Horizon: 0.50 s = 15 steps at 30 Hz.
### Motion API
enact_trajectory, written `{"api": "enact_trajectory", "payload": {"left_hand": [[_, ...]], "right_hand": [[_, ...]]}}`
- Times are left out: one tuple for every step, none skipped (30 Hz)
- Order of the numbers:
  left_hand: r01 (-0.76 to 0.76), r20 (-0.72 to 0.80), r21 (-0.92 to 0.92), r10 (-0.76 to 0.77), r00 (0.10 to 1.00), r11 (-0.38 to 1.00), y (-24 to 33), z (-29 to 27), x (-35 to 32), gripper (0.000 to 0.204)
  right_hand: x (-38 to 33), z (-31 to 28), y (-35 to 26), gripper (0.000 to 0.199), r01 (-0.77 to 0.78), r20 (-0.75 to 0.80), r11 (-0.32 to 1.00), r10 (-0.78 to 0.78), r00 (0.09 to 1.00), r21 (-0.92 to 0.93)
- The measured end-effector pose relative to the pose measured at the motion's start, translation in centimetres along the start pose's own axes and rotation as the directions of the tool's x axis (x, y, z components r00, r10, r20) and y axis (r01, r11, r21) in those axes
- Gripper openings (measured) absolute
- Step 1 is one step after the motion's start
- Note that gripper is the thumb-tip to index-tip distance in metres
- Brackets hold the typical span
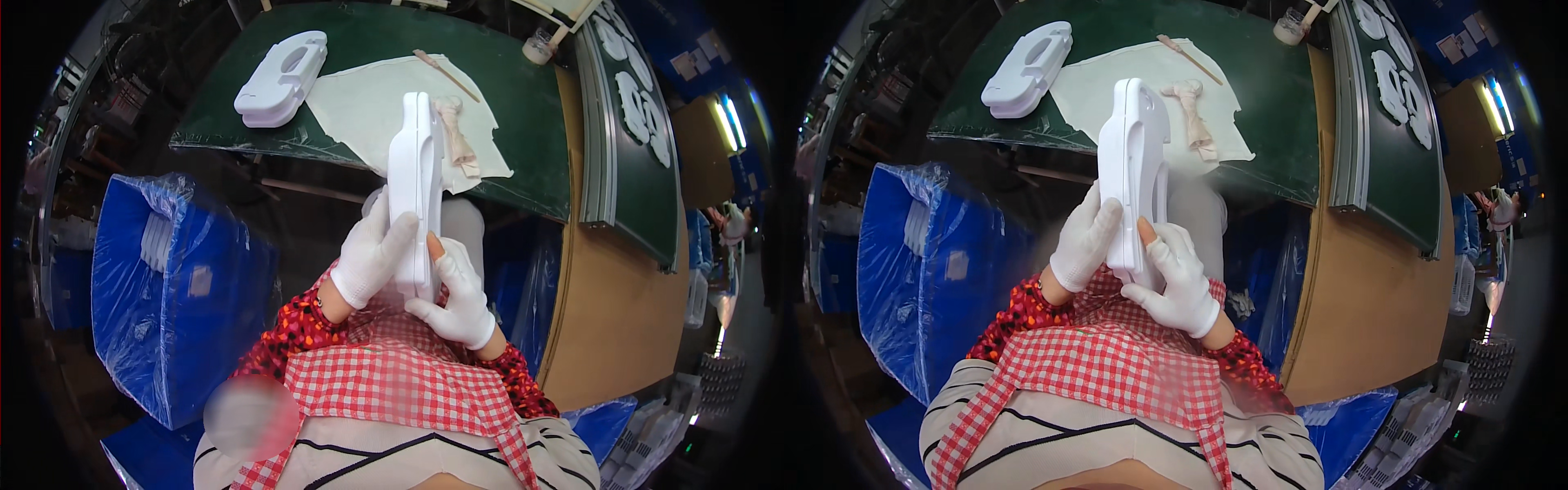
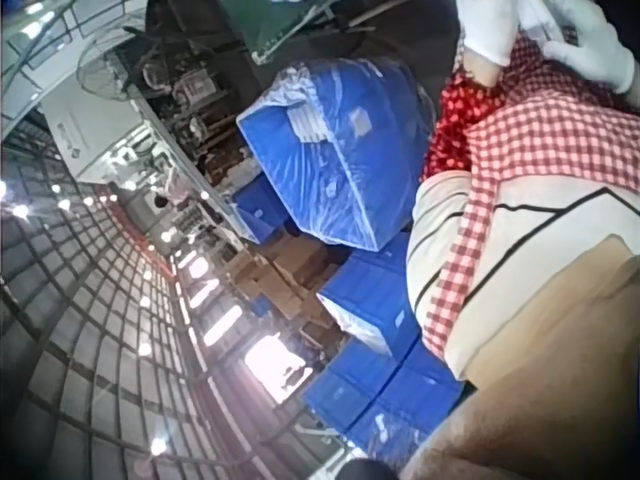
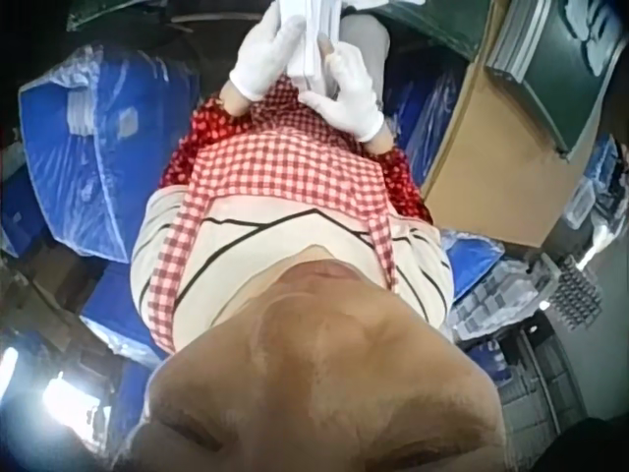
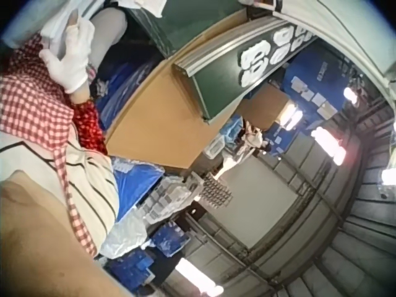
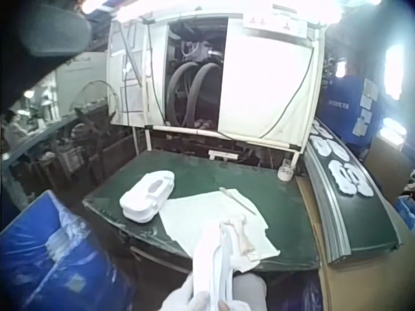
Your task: Wiping down white plastic components with a cloth and stacking them into a bin.
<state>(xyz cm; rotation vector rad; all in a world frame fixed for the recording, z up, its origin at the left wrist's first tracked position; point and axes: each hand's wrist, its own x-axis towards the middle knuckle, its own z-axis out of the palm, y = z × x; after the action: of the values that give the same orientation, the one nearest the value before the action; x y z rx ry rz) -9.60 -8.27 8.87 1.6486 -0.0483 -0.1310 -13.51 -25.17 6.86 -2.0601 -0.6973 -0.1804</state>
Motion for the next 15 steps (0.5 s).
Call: {"api": "enact_trajectory", "payload": {"left_hand": [[0.025,-0.011,0.098,-0.024,1.0,0.995,0.3,0.2,0.2,0.056],[0.048,-0.029,0.196,-0.043,0.999,0.979,0.4,0.3,0.3,0.058],[0.044,-0.035,0.199,-0.037,0.999,0.979,0.1,0.2,0.5,0.058],[-0.022,0.003,0.127,0.022,1.0,0.992,-0.5,0.2,0.9,0.059],[-0.085,0.035,0.052,0.083,0.996,0.995,-0.9,0.0,0.9,0.061],[-0.04,0.01,0.063,0.039,0.999,0.997,-0.9,-0.3,0.8,0.062],[-0.047,-0.006,0.07,0.048,0.999,0.996,-0.8,-0.5,0.8,0.062],[-0.078,0.012,-0.017,0.078,0.997,0.997,-0.8,-0.8,0.6,0.061],[-0.107,0.01,-0.091,0.108,0.994,0.99,-0.9,-1.4,0.3,0.059],[-0.147,0.017,-0.142,0.151,0.988,0.979,-1.4,-1.3,0.1,0.058],[-0.19,0.016,-0.182,0.196,0.98,0.965,-1.8,-1.1,0.1,0.056],[-0.216,0.105,-0.147,0.233,0.967,0.965,-1.8,-1.5,-0.2,0.055],[-0.242,0.207,-0.125,0.264,0.942,0.962,-2.0,-1.7,-0.1,0.054],[-0.213,0.246,-0.019,0.211,0.946,0.977,-2.2,-1.5,-0.8,0.053],[-0.186,0.294,0.071,0.158,0.943,0.98,-1.4,-1.6,-1.3,0.052]], "right_hand": [[0.2,0.0,0.0,0.078,-0.005,-0.017,1.0,0.005,1.0,-0.016],[0.2,0.2,0.1,0.078,0.002,-0.018,1.0,-0.002,1.0,-0.015],[0.2,0.4,0.2,0.074,-0.01,-0.009,0.996,0.009,1.0,-0.085],[0.3,0.6,0.2,0.07,-0.018,-0.002,0.988,0.018,1.0,-0.155],[0.3,0.7,0.0,0.07,-0.007,-0.001,0.988,0.007,1.0,-0.152],[0.5,0.8,-0.2,0.067,-0.012,-0.004,0.987,0.012,1.0,-0.163],[0.7,1.0,-0.5,0.063,-0.014,-0.005,0.985,0.013,1.0,-0.172],[0.8,1.2,-0.7,0.06,0.012,-0.005,0.985,-0.013,1.0,-0.174],[1.2,1.0,-1.1,0.057,0.017,0.024,0.986,-0.013,1.0,-0.163],[1.4,0.6,-0.9,0.046,0.03,0.04,0.991,-0.025,0.999,-0.129],[1.8,-0.4,-0.7,0.038,0.054,0.079,0.988,-0.043,0.996,-0.143],[2.0,-1.0,-0.5,0.034,0.085,0.01,0.966,-0.085,0.996,-0.244],[2.5,-1.7,-0.3,0.035,0.056,-0.112,0.958,-0.091,0.99,-0.281],[2.7,-2.7,0.3,0.043,-0.001,-0.246,0.966,-0.066,0.967,-0.259],[3.3,-4.2,0.8,0.054,0.028,-0.319,0.961,-0.12,0.94,-0.276]]}}
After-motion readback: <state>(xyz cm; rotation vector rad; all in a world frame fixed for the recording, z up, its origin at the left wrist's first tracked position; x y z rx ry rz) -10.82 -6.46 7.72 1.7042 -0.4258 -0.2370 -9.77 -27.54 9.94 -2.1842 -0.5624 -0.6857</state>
